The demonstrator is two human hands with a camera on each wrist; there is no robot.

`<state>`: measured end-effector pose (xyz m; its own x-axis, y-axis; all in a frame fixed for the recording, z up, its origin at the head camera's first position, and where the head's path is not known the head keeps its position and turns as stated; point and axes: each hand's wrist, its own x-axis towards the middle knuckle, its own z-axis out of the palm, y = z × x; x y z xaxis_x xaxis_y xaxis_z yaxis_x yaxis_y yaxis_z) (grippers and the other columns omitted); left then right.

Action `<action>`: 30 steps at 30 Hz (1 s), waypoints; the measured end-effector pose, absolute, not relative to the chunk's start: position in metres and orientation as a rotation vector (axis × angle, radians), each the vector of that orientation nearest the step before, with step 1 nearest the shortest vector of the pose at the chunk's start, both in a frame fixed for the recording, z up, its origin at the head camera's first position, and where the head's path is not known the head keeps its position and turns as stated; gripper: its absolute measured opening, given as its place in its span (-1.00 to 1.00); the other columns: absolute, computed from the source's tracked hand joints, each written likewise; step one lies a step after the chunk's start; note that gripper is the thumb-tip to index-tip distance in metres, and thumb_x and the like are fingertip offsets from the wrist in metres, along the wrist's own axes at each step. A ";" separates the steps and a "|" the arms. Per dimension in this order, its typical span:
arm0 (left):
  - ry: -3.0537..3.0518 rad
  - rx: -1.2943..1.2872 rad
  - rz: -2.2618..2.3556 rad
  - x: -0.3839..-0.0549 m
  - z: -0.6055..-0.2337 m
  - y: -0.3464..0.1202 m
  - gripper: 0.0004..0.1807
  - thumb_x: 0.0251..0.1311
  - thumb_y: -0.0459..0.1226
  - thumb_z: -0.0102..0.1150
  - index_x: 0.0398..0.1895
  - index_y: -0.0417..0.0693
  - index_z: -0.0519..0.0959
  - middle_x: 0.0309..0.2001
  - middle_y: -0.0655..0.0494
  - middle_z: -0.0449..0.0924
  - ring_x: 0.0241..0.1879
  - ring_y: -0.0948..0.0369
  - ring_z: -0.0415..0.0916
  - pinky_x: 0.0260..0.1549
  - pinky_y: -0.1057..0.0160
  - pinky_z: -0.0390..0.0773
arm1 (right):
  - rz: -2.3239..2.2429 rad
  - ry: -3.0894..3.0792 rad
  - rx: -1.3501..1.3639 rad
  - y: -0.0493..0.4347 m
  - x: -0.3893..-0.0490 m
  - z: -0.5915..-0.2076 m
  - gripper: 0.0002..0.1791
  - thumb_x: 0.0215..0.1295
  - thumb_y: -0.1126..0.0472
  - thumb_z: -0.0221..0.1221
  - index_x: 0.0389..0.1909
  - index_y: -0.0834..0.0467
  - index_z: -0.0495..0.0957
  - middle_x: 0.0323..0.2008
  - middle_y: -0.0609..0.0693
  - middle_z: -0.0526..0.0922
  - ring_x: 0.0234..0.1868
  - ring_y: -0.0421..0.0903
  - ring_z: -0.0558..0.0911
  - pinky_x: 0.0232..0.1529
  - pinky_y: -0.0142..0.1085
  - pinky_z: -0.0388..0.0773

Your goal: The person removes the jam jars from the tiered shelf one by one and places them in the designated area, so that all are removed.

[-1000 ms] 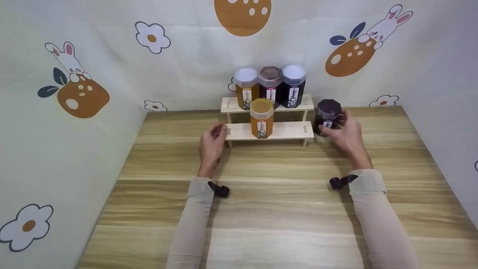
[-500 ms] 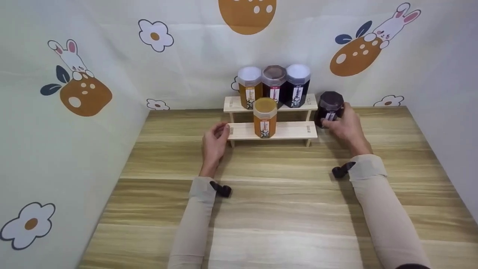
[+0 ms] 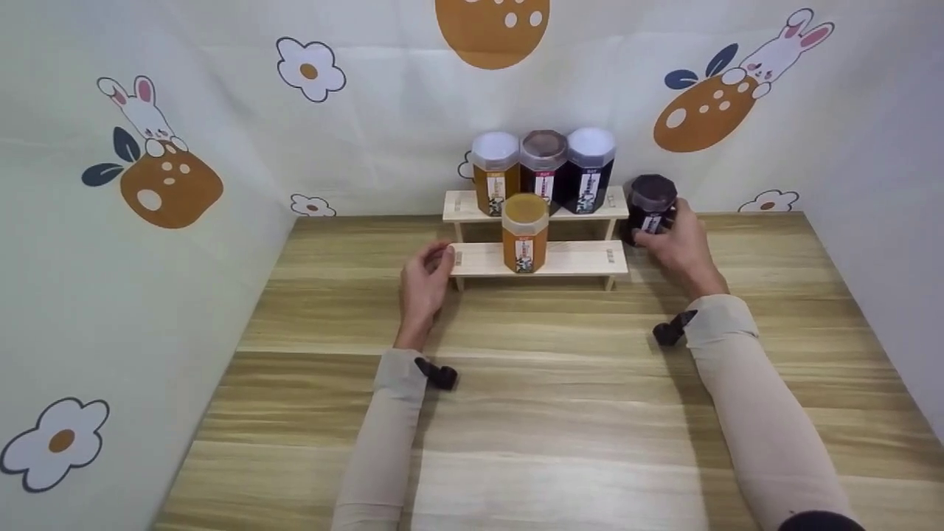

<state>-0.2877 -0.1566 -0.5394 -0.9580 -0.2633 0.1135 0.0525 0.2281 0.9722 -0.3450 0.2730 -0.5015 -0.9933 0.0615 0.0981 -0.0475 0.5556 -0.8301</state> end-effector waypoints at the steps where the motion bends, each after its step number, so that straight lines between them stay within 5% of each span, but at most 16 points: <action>1: -2.244 0.193 -1.805 -0.288 -0.539 -0.157 -0.66 0.54 -0.08 0.29 0.20 -0.03 0.72 0.05 0.08 0.77 0.02 0.19 0.73 -0.07 0.33 0.67 | 1.436 -2.655 -0.009 0.273 -0.345 -0.502 -0.06 0.27 0.28 0.47 0.55 0.42 0.19 0.46 0.47 0.45 0.52 0.34 0.47 0.59 0.14 0.37; 18: -2.207 0.198 -1.816 -0.288 -0.540 -0.160 -0.70 0.52 -0.11 0.31 0.16 -0.03 0.74 0.04 0.05 0.78 0.02 0.18 0.74 -0.02 0.28 0.68 | 1.466 -2.572 0.051 0.269 -0.345 -0.514 -0.04 0.36 0.24 0.46 0.60 0.40 0.12 0.53 0.49 0.36 0.57 0.35 0.43 0.58 0.07 0.40; 26: -2.265 0.207 -1.783 -0.287 -0.540 -0.158 -0.62 0.53 -0.06 0.30 0.23 -0.05 0.71 0.08 0.08 0.77 0.07 0.18 0.74 0.05 0.23 0.70 | 1.403 -2.603 0.093 0.274 -0.332 -0.496 0.10 0.40 0.14 0.44 0.73 0.23 -0.07 0.68 0.35 0.15 0.72 0.28 0.14 0.74 0.15 -0.02; 30: -2.267 0.198 -1.780 -0.288 -0.540 -0.158 -0.63 0.54 -0.07 0.28 0.23 -0.06 0.71 0.08 0.07 0.77 0.07 0.17 0.74 0.03 0.25 0.69 | 1.329 -2.510 0.121 0.268 -0.325 -0.476 0.05 0.38 0.12 0.44 0.72 0.23 0.03 0.68 0.29 0.21 0.72 0.22 0.15 0.75 0.08 0.01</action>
